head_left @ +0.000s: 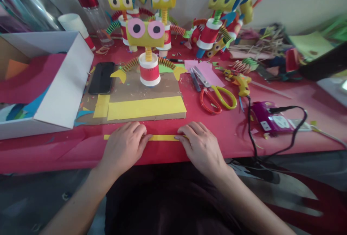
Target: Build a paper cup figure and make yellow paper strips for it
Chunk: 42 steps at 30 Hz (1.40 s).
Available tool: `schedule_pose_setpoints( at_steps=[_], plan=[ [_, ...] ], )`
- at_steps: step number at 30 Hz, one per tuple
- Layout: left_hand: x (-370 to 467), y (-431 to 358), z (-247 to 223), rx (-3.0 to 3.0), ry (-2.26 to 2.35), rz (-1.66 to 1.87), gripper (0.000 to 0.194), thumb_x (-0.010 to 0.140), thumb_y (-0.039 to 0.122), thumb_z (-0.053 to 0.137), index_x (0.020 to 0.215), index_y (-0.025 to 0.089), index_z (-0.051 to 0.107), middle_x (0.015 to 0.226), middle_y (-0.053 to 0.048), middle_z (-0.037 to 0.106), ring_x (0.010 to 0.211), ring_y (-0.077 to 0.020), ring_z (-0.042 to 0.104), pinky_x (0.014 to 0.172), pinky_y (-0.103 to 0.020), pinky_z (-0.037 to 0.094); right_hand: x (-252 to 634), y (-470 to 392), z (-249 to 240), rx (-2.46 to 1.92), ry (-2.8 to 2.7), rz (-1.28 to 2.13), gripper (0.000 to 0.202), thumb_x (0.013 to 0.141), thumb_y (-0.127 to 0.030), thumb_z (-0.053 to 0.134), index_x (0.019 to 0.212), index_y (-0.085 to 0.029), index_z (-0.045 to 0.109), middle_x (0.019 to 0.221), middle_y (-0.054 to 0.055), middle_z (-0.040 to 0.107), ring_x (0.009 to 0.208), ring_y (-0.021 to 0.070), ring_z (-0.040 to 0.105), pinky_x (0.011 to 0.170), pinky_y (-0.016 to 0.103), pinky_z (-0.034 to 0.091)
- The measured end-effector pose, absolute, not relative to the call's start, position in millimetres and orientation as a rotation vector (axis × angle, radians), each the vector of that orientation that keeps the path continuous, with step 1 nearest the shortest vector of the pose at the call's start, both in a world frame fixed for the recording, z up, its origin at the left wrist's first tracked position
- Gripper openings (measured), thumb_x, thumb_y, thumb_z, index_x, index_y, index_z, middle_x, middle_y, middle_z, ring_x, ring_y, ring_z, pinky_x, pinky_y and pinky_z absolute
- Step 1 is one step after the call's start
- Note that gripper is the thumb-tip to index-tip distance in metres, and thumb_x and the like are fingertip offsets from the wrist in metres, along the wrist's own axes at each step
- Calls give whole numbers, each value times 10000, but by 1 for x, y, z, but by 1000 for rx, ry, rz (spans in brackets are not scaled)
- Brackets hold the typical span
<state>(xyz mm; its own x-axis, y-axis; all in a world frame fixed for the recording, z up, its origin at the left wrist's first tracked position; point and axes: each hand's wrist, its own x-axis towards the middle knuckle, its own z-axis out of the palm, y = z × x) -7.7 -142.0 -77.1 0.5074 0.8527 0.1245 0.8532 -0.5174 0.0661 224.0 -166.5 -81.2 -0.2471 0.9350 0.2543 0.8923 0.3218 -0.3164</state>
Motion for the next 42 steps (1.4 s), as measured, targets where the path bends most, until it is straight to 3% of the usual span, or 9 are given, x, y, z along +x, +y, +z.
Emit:
schedule_pose_setpoints(
  at_steps=[3,8,12,16,21,25,35,38,42],
  plan=[
    [-7,-141,-74,-2713,-1559,-204,180,953,301,460,819,202,528,812,-45,579,734,-210,555,591,-327,370,211,-175,-81,-1417,-2327,29,252,920,-103,479,1044,-193,679,1076,94,695,1038,271,591,888,429,491],
    [-2,-148,-75,-2628,-1592,-343,118,923,281,524,890,187,589,918,-84,633,874,-259,589,735,-391,461,194,-189,-94,-1210,-2387,184,396,934,-87,424,1293,-124,588,1351,99,607,1309,228,497,1151,426,372],
    [2,-171,-85,-2613,-1397,-559,221,916,188,539,1108,172,646,1150,-95,686,1101,-268,594,975,-446,447,194,-192,-98,-1221,-2394,242,399,945,-146,445,1324,-133,567,1407,95,559,1361,230,451,1170,460,356],
    [-3,-187,-94,-2754,-1336,-466,461,946,235,510,1399,153,475,1416,-67,555,1318,-236,487,1155,-448,316,194,-190,-97,-1217,-2399,225,392,948,-162,451,1318,-113,572,1402,111,559,1356,243,459,1159,469,374],
    [-31,-188,-95,-2767,-1403,-324,520,953,375,500,1439,203,437,1488,-41,462,1380,-246,420,1138,-449,358,193,-191,-99,-1208,-2396,194,376,952,-168,459,1299,-106,589,1397,121,559,1344,253,473,1149,471,386],
    [-55,-191,-94,-2685,-1480,-309,520,950,389,499,1441,225,439,1475,-51,477,1358,-258,452,1102,-462,403,194,-191,-100,-1211,-2401,177,373,957,-180,467,1307,-124,584,1405,104,554,1343,245,474,1142,458,397],
    [-67,-198,-99,-2609,-1507,-359,530,936,386,517,1442,252,439,1462,-66,495,1334,-281,480,1118,-506,349,252,-207,-101,-1397,-2425,2,428,967,-166,467,1395,-158,485,1439,65,525,1337,219,483,1145,454,342],
    [-64,-196,-96,-2593,-1474,-441,462,941,397,511,1370,228,523,1428,-90,536,1277,-289,536,1097,-513,353,262,-207,-97,-1410,-2300,-70,331,975,-198,500,1294,-200,585,1315,46,643,1228,217,582,1135,459,303],
    [-45,-183,-84,-2498,-1454,-587,187,911,332,583,1030,238,693,1126,-55,722,1063,-276,641,1026,-516,379,251,-185,-85,-1525,-2147,-67,147,919,-301,627,813,-237,706,891,10,762,927,237,656,976,453,361]
  ],
)
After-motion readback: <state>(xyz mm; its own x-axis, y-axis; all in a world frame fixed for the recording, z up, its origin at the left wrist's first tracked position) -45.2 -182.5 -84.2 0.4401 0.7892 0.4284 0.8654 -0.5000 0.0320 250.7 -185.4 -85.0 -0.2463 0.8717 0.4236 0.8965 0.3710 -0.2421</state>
